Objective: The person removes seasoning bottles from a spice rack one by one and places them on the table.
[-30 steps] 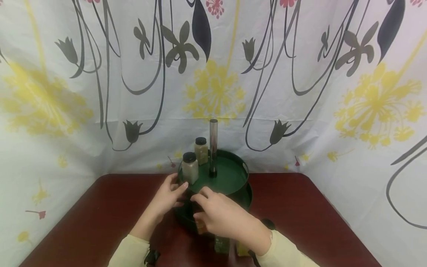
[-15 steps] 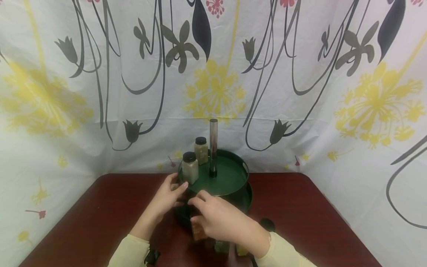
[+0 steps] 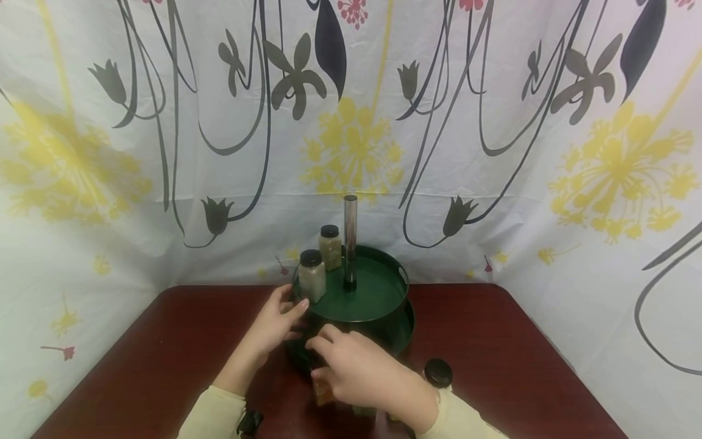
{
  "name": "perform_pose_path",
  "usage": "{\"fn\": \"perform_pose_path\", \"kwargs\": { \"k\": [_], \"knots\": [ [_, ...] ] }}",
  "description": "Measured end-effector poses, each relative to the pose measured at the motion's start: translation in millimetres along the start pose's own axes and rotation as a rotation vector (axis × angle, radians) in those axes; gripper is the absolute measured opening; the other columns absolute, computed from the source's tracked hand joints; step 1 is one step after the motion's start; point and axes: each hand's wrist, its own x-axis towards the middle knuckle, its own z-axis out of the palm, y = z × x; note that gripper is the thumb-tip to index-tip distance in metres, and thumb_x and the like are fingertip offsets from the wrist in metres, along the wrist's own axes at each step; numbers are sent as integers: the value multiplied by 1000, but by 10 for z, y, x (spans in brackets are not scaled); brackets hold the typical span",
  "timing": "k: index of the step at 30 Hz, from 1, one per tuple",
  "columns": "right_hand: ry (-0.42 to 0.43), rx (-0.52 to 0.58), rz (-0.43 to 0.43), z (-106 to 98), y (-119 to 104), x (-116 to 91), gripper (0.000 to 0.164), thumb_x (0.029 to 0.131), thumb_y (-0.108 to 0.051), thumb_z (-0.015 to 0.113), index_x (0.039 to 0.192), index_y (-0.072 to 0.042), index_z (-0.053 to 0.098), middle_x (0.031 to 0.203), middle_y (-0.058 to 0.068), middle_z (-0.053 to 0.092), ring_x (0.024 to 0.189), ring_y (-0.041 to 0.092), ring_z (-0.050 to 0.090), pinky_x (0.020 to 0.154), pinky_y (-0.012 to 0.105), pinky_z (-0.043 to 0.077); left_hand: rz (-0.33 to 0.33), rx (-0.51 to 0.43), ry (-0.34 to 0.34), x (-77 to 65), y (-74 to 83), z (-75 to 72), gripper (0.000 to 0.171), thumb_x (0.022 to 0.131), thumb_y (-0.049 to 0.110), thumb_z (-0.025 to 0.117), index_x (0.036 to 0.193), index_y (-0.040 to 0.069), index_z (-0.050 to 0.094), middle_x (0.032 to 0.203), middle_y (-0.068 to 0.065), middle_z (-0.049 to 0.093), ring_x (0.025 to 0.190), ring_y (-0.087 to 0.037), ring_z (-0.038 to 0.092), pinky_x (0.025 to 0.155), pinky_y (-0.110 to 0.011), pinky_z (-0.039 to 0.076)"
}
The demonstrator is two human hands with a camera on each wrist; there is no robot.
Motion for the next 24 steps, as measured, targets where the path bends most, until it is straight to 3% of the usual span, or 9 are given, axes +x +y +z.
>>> {"fn": "perform_pose_path", "kwargs": {
  "k": [7, 24],
  "knots": [
    [-21, -91, -19, 57, -25, -5, 35, 94, -37, 63, 123, -19, 61, 108, -6, 56, 78, 3, 55, 71, 25, 51, 0, -6, 2, 4, -3, 3, 73, 96, 37, 59, 151, 11, 19, 140, -27, 42, 98, -32, 63, 82, -48, 54],
    [-73, -150, -75, 135, 29, -30, 35, 92, -40, 64, 122, -21, 63, 106, -8, 58, 79, 2, 56, 66, 23, 50, -1, -5, -11, -12, 5, -5, 75, 96, 38, 59, 152, 11, 17, 143, -27, 39, 99, -31, 63, 80, -45, 55]
  ]
}}
